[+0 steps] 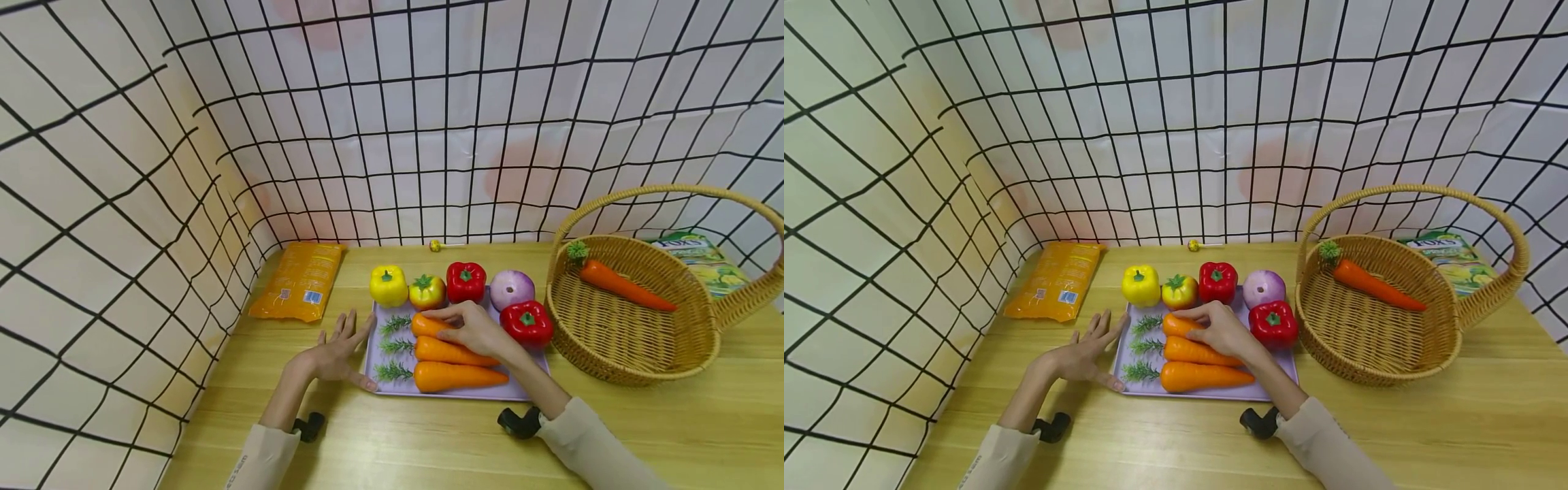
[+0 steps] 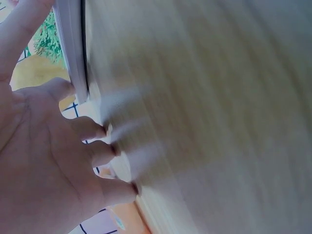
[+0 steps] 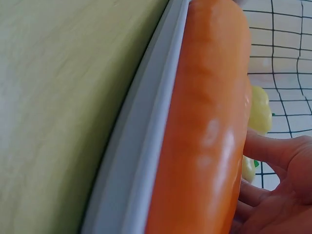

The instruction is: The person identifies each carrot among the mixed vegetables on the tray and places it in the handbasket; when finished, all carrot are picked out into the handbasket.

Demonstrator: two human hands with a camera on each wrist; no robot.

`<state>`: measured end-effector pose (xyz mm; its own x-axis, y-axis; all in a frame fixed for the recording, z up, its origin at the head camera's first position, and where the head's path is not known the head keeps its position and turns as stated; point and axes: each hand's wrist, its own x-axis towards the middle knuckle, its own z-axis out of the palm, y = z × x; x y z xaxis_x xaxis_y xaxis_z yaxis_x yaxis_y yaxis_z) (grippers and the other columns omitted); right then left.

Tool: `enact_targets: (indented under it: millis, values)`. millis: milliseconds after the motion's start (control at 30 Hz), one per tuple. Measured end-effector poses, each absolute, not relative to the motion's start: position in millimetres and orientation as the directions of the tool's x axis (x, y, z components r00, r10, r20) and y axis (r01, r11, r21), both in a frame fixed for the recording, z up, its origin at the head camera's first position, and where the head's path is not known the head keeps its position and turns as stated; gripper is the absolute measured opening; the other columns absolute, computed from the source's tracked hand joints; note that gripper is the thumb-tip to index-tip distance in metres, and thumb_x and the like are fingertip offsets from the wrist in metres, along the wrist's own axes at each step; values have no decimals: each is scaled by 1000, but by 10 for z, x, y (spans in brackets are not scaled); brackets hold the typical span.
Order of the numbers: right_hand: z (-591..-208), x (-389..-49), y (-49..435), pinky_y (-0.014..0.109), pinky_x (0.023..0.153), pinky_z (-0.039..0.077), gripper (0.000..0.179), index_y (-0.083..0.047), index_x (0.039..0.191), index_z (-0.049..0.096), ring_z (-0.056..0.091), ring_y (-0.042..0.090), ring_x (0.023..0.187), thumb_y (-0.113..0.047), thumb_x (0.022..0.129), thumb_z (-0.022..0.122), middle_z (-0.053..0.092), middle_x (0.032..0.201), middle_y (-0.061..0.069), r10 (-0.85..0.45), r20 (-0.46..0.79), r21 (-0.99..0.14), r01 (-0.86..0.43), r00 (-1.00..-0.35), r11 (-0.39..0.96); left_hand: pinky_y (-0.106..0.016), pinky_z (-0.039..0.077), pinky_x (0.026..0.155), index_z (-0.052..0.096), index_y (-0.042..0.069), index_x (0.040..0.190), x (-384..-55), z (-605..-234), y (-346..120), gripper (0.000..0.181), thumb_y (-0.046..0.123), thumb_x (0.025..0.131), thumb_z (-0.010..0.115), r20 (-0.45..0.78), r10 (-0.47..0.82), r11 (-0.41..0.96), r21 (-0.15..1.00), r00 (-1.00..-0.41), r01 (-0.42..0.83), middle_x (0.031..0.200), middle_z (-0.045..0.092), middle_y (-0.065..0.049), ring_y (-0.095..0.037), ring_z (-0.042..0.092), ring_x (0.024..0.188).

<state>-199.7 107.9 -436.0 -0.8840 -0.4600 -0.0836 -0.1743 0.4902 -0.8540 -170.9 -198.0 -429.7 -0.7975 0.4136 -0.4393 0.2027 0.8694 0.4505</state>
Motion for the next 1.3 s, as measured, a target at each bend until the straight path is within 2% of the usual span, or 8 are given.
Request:
enact_targets:
  millis: [200,633,1000,1100,1300]
  values:
    - [-4366,-2012,1085,30,82,53,41,-14,133,72,63,22,100,-5,94,73,72,132,15,-467,-77,-850,-187,-881,492,-77,-5,121,-5,22,167,-1705,-4295,-1977,131,53,79,86,-439,412,868,455,-799,198,169,-24,-24,-44,-21,158]
    - [-4362,-2006,1094,22,68,46,40,-12,133,72,58,21,91,-3,94,73,71,131,17,-489,-54,-854,-213,-871,474,-77,-5,121,-4,22,168,-1705,-4289,-1983,131,54,79,86,-436,417,864,462,-798,199,169,-23,-24,-44,-20,158]
    - [-4321,-1981,1122,28,86,55,42,-13,135,70,66,24,106,-4,95,73,71,133,14,-494,-25,-843,-247,-869,477,-77,-5,121,-5,22,167,-1716,-4288,-1962,131,54,78,86,-435,423,862,464,-795,205,169,-24,-24,-44,-21,158]
    - [-4244,-1963,1140,28,87,56,43,-15,136,70,68,23,107,-7,95,73,71,133,12,-493,-6,-833,-268,-870,484,-78,-4,120,-5,22,167,-1716,-4290,-1962,131,54,79,86,-431,427,860,464,-795,211,169,-23,-25,-45,-20,158]
    - [-4008,-1897,1173,27,88,54,43,-18,136,70,62,19,103,-10,94,74,73,130,7,-509,29,-826,-308,-860,472,-79,-4,120,-6,23,167,-1711,-4293,-1981,131,54,78,86,-430,424,862,463,-797,209,169,-23,-25,-46,-20,158]
